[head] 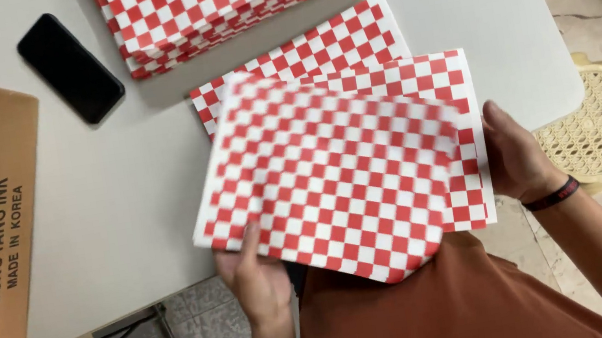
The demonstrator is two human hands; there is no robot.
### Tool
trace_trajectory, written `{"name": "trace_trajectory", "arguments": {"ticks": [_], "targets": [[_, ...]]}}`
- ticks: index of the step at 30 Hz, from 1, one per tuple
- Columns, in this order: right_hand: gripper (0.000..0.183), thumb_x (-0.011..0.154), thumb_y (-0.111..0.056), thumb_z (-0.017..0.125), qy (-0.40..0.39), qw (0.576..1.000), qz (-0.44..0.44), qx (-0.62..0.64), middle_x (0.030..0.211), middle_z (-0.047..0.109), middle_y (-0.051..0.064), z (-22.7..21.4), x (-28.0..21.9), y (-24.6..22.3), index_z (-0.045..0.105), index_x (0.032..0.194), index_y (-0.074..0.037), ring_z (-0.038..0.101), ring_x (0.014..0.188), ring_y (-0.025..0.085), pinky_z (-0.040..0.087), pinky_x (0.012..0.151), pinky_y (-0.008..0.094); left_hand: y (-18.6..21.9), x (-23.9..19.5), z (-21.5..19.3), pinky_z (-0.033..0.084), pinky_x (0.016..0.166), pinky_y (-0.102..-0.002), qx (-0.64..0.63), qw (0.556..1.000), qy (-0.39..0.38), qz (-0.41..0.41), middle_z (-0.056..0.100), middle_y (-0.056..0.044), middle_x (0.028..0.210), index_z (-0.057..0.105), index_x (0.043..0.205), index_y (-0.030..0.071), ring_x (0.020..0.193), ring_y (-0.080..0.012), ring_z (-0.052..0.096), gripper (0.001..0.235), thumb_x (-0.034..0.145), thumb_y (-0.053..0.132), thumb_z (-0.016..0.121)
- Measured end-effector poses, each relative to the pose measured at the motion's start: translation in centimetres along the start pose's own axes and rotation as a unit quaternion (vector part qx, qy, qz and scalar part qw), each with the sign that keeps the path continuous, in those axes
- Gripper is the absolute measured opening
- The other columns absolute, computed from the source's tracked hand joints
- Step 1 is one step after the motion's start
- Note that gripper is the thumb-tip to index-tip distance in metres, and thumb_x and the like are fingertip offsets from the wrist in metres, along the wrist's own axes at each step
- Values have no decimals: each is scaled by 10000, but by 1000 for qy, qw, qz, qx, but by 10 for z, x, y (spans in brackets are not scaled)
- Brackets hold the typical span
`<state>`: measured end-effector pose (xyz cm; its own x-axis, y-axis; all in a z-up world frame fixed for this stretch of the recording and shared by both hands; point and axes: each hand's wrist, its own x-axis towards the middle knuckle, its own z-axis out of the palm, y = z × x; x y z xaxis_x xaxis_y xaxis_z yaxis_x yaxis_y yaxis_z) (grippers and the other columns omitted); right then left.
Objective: Folding stacks of red and white checkered paper sheets on a work table.
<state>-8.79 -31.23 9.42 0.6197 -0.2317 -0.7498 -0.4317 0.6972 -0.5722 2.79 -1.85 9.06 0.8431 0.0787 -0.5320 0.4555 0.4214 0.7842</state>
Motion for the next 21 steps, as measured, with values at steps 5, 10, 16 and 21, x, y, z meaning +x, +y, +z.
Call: {"name": "trace_trajectory", "arguments": {"ticks": [5, 10, 16, 21], "targets": [[642, 801, -247, 544, 42, 997, 17, -63, 1341, 624, 175, 3, -5, -5, 481, 1409, -50, 626, 1138, 409, 527, 890, 593, -8, -17, -11, 613, 898, -457, -23, 995, 102, -3, 695, -120, 1292, 640, 1238, -17, 1171, -286, 676, 443, 799, -47, 691], [463, 829, -165, 645, 76, 992, 32, -93, 1227, 691, 152, 15, -6, -9, 561, 1274, -71, 684, 1060, 370, 573, 851, 529, -6, -37, -12, 602, 950, -475, 45, 996, 52, -54, 652, -136, 1369, 547, 1413, 17, 1265, -319, 641, 633, 796, -61, 666], [494, 817, -129, 647, 74, 991, 37, -108, 1246, 680, 176, 25, -11, -18, 519, 1291, -72, 679, 1067, 392, 574, 856, 550, -21, -48, -12, 607, 959, -474, 67, 997, -15, -42, 667, -174, 1342, 544, 1411, -1, 1220, -341, 664, 676, 758, -36, 719], [412, 857, -109, 636, 76, 989, 32, -121, 1240, 681, 179, 17, -7, -12, 523, 1248, -45, 683, 1074, 394, 583, 863, 558, 13, -34, -26, 724, 578, -398, 318, 941, -109, -48, 730, -136, 1186, 527, 1349, 74, 1006, -308, 778, 729, 697, 225, 815]]}}
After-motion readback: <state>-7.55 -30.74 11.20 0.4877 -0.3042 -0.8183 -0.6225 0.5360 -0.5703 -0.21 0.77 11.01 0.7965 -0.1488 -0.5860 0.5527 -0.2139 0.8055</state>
